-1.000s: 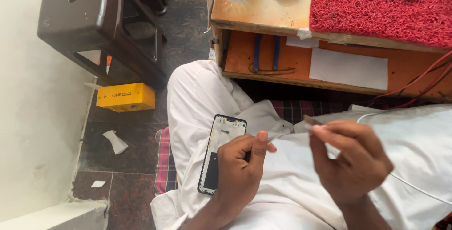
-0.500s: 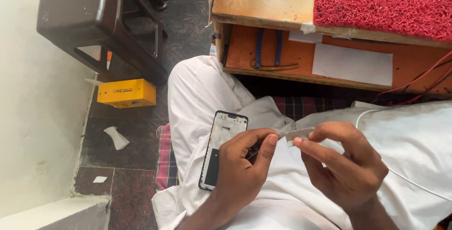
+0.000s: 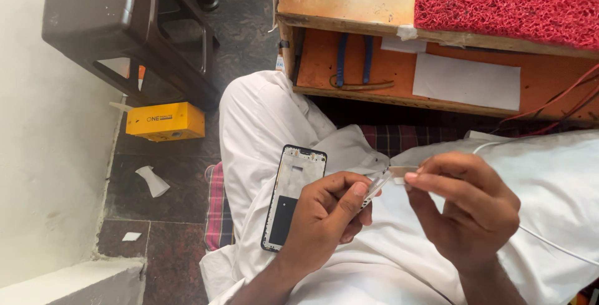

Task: The person uses a metal spudger to carefully pry and remove adhesive residue from the edges of a disassembled smartphone chassis. They repeatedly scrape along the perimeter, occasionally lifting small pieces of residue, and continue working on different sections of the frame.

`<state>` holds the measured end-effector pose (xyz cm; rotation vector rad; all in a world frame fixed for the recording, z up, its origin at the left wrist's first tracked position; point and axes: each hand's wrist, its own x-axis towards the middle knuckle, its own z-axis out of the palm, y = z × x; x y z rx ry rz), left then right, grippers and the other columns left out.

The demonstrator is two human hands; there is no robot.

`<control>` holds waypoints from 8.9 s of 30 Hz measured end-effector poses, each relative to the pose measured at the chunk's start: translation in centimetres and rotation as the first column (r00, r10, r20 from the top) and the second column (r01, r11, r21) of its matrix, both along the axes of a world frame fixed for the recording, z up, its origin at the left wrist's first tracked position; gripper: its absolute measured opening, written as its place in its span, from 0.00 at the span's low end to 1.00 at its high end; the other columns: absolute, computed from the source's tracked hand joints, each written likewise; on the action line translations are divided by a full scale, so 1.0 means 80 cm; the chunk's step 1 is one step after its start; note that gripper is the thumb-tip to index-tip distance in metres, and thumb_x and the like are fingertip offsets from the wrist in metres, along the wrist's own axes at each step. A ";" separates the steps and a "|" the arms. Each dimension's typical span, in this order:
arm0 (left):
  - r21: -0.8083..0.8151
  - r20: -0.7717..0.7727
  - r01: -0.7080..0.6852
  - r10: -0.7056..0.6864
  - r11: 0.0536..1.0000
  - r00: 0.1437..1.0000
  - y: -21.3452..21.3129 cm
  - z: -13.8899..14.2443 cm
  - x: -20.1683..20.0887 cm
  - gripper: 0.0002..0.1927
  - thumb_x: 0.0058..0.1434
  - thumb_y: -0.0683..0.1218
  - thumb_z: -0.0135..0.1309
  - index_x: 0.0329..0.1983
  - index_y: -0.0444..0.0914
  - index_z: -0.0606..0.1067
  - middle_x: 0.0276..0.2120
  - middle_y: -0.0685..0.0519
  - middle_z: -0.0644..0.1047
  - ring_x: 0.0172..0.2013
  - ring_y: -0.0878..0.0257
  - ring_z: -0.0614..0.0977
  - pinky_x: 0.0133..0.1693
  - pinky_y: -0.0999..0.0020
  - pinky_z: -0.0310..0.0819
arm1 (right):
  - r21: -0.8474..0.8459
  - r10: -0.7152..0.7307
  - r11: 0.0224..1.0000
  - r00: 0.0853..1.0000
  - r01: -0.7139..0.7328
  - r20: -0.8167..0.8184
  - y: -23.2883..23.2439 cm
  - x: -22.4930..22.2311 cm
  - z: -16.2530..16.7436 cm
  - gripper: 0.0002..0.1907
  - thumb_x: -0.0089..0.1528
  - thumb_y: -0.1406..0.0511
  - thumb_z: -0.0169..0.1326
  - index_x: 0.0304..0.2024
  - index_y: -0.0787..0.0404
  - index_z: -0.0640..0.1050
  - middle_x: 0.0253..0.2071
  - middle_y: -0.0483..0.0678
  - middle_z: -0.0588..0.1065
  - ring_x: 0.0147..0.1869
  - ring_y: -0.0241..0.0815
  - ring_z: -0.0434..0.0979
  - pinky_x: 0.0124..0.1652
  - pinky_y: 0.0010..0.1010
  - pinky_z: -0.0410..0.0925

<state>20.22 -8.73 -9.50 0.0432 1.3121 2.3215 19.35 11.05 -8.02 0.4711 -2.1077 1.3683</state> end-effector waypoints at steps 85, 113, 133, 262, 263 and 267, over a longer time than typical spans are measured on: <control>-0.027 0.078 0.222 -0.219 0.975 0.973 0.020 0.026 0.032 0.13 0.75 0.44 0.49 0.55 0.31 0.73 0.35 0.55 0.76 0.28 0.76 0.67 0.29 0.81 0.60 | 0.289 -0.424 0.843 0.891 0.454 -0.165 0.045 -0.027 -0.019 0.11 0.61 0.79 0.71 0.41 0.68 0.81 0.38 0.52 0.73 0.35 0.41 0.73 0.30 0.27 0.65; -0.166 -0.037 0.024 -0.030 0.986 0.999 0.006 0.006 0.010 0.13 0.73 0.42 0.50 0.54 0.29 0.74 0.34 0.50 0.79 0.28 0.71 0.76 0.27 0.77 0.74 | -0.726 0.697 0.638 0.592 -0.257 0.403 0.051 -0.024 -0.071 0.06 0.62 0.76 0.60 0.42 0.74 0.81 0.43 0.56 0.80 0.43 0.41 0.82 0.42 0.32 0.77; -0.582 -0.446 -0.265 -0.030 0.769 0.894 0.000 0.021 -0.001 0.09 0.66 0.41 0.56 0.46 0.34 0.82 0.35 0.51 0.85 0.30 0.70 0.84 0.27 0.77 0.73 | -0.474 0.536 0.827 0.680 -0.303 0.500 0.052 -0.027 -0.046 0.04 0.61 0.74 0.61 0.38 0.71 0.81 0.36 0.51 0.79 0.39 0.33 0.77 0.37 0.22 0.71; 0.366 0.227 -0.571 0.524 0.735 0.821 -0.035 0.000 -0.004 0.34 0.76 0.65 0.38 0.68 0.33 0.66 0.50 0.43 0.76 0.52 0.58 0.78 0.48 0.63 0.82 | 0.409 -0.174 0.879 0.634 -0.246 0.754 -0.052 0.037 -0.007 0.11 0.58 0.66 0.62 0.43 0.59 0.82 0.33 0.44 0.77 0.22 0.34 0.73 0.19 0.28 0.66; 0.358 0.213 -0.572 0.531 0.738 0.820 -0.035 -0.001 -0.004 0.34 0.76 0.65 0.38 0.68 0.32 0.66 0.50 0.42 0.76 0.51 0.58 0.78 0.48 0.63 0.81 | 0.398 -0.167 0.885 0.631 -0.243 0.758 -0.053 0.038 -0.007 0.11 0.58 0.66 0.62 0.43 0.60 0.82 0.33 0.43 0.77 0.21 0.33 0.72 0.18 0.28 0.66; 0.390 0.189 -0.570 0.543 0.723 0.818 -0.034 -0.003 -0.003 0.35 0.78 0.65 0.38 0.69 0.31 0.66 0.51 0.41 0.76 0.50 0.58 0.79 0.48 0.63 0.81 | 0.368 -0.161 0.910 0.654 -0.192 0.739 -0.055 0.041 -0.008 0.10 0.59 0.67 0.62 0.43 0.62 0.81 0.30 0.44 0.78 0.19 0.32 0.69 0.18 0.27 0.62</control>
